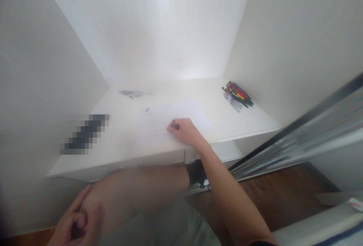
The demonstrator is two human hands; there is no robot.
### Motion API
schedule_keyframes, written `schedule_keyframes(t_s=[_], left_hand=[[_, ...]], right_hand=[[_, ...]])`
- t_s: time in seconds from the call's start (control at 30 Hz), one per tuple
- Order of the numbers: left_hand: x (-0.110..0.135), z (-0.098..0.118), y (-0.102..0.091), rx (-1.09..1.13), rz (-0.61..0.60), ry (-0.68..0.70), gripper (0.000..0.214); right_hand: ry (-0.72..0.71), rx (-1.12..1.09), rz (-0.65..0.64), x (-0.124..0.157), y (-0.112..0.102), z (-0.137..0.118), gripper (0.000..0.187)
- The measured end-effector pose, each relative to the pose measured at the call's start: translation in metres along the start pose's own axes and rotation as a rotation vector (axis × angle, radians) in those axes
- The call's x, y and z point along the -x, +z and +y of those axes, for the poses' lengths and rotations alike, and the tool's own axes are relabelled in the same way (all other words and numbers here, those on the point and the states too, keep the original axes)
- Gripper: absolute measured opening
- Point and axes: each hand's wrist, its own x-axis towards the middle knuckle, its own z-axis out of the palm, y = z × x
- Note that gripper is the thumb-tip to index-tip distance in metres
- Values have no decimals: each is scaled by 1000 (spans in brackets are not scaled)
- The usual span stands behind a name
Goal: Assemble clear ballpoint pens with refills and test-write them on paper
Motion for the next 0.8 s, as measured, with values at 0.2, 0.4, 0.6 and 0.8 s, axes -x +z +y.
schedule_keyframes(t_s=[0.2, 0.4, 0.6, 0.8], left_hand=[[-7, 2, -4, -13, -12, 47, 33], [-46, 18, -7, 35, 22, 246, 18], [-140, 99, 18, 70, -65, 640, 20], [-221, 180, 73, -440, -365, 729, 39]], right_hand=[[-1, 0, 22, -2, 0, 3, 21], [-2, -98, 188, -2, 0, 9, 24], [6, -153, 425, -5, 3, 21, 25], [30, -184, 521, -8, 4, 25, 25]])
